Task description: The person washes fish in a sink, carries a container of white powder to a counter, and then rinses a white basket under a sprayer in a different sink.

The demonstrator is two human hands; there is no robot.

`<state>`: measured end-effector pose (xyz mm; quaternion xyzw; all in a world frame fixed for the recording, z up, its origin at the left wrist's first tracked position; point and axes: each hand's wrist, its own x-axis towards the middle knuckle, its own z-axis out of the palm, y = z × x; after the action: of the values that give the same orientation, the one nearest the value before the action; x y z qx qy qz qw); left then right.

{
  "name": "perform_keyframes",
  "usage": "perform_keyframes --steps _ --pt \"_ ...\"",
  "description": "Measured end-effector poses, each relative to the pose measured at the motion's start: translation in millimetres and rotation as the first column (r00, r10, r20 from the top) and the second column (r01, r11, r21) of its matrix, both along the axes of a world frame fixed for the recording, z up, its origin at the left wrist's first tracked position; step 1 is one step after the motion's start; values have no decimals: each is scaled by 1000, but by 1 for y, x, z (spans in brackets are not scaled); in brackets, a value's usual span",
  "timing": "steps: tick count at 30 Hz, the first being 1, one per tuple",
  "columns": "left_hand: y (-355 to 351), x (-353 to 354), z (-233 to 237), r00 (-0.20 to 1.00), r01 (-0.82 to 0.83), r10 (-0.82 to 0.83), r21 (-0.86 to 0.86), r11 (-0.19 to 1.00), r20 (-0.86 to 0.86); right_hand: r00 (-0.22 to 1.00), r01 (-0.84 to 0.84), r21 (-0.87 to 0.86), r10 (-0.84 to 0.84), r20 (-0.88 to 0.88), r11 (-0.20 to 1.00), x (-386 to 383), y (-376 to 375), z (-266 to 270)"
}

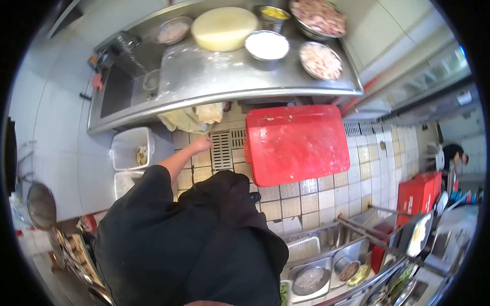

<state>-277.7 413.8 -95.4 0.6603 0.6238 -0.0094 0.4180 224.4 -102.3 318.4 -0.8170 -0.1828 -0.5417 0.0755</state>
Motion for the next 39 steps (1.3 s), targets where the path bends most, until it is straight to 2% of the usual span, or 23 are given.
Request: perform_keyframes --steps 1,2,4,7,8,10,11,13,14,16,18,20,22,24,27,29,30,31,32,33,34,37,39 --pt "2 -18 4 982 -149 153 -47 988 108 977 -175 224 197 -80 959 20 22 -18" --pt "0 -37 11 931 -284 302 -113 952 207 916 -243 143 275 -292 959 36 38 -42" --pt "8 -73 21 791 -466 519 -233 854 323 766 -301 263 396 -506 917 22 114 -72" --pt "46 -150 33 602 -642 611 -143 753 515 308 -409 460 594 -743 788 -15 227 -151" --pt "65 -176 53 546 -688 619 -119 716 565 41 -288 684 722 -691 670 -51 273 -176" --pt "104 -229 95 234 -766 625 -254 590 745 -336 -242 747 669 -663 619 -144 365 -204" --pt "129 -264 110 300 -778 587 -164 607 752 -438 -369 721 575 -692 587 -202 411 -207" --pt "191 -336 116 256 -783 578 -184 594 775 -634 -473 711 360 -684 520 -302 493 -220" --pt "227 -373 117 247 -785 576 -187 590 779 -610 -621 643 239 -756 449 -348 532 -226" --pt "303 -440 112 197 -796 596 -228 561 778 -686 -605 690 180 -705 397 -460 608 -228" --pt "373 -489 87 158 -819 632 -257 512 758 -586 -779 559 -14 -810 285 -553 680 -234" --pt "439 -532 52 42 -808 638 -350 474 769 -696 -718 665 -200 -690 206 -627 744 -277" --pt "494 -559 31 -75 -755 626 -455 473 776 -805 -571 729 -432 -407 377 -733 831 -297" --pt "516 -545 32 -133 -728 609 -494 475 782 -884 -444 704 -401 -242 555 -796 887 -315" --pt "528 -554 39 90 -788 579 -298 539 810 -976 -206 686 -194 -96 698 -874 958 -365" --pt "527 -572 67 514 -814 534 184 551 671 -993 -65 707 -118 26 704 -918 993 -387" --pt "533 -586 82 546 -786 523 183 591 655 -993 -10 709 -91 76 705 -936 1003 -383" --pt "573 -625 30 581 -784 568 214 583 583 -994 -21 714 -92 60 699 -952 1009 -380" --pt "582 -627 40 261 -891 626 -67 449 735 -995 -33 720 -90 41 694 -960 1015 -380" --pt "587 -622 63 333 -855 653 -74 513 681 -952 -292 786 -247 -182 545 -961 1021 -388" --pt "611 -650 34 430 -767 610 -87 635 665 -835 -534 768 -362 -415 352 -956 1024 -395" --pt "652 -669 22 520 -758 625 -23 652 582 -373 -925 353 -156 -915 139 -923 1002 -361" --pt "666 -692 15 554 -706 586 -40 707 591 -799 -583 606 -250 -547 540 -874 989 -331"
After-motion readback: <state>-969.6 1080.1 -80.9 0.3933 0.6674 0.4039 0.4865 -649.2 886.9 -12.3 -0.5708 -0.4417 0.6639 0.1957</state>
